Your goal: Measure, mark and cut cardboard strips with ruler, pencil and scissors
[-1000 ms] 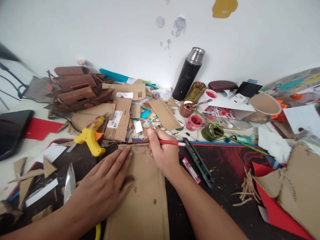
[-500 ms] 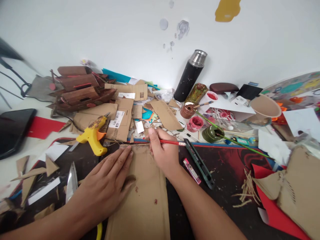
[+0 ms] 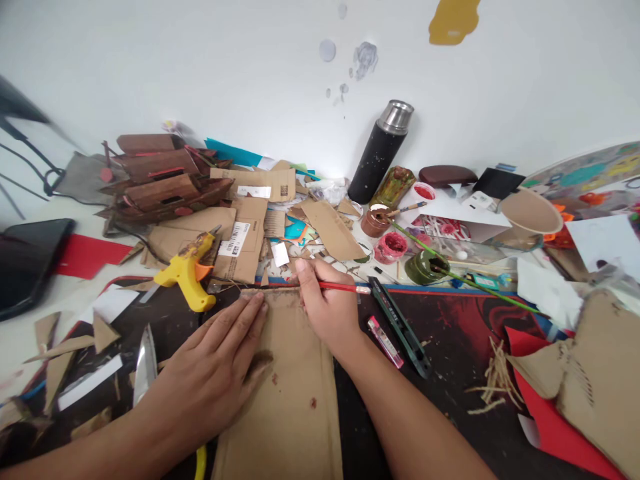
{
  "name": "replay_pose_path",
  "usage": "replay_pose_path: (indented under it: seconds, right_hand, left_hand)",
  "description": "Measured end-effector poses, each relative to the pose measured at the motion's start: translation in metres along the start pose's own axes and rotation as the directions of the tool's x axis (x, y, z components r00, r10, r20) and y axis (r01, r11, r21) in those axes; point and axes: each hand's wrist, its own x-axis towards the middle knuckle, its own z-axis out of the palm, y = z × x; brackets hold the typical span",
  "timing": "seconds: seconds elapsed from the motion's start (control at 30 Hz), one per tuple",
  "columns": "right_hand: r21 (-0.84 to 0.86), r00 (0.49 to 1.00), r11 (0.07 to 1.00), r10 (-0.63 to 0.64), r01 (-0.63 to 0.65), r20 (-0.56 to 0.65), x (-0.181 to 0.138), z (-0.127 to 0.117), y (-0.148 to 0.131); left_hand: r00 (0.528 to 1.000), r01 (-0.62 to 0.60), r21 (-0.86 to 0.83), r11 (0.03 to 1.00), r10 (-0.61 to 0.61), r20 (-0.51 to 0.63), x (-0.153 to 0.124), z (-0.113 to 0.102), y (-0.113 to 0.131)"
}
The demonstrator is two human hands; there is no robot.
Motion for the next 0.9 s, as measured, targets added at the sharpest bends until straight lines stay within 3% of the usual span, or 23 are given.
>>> replay_pose_path:
  seconds: [0.23, 0.9]
  right_hand:
    - [0.000, 1.000, 1.000, 0.015, -0.015, 0.008, 0.0000, -0.0001, 0.0039]
    - [0.000, 1.000, 1.000, 0.020, -0.020, 0.016, 0.0003, -0.0008, 0.0040]
  left_hand:
    - [0.999, 0.012, 0.001, 1.000, -0.012, 0.039, -0.0032, 0.0019, 0.0000]
    - [1.000, -0.012, 0.005, 1.000, 0.012, -0.003, 0.0018, -0.0028, -0.0007]
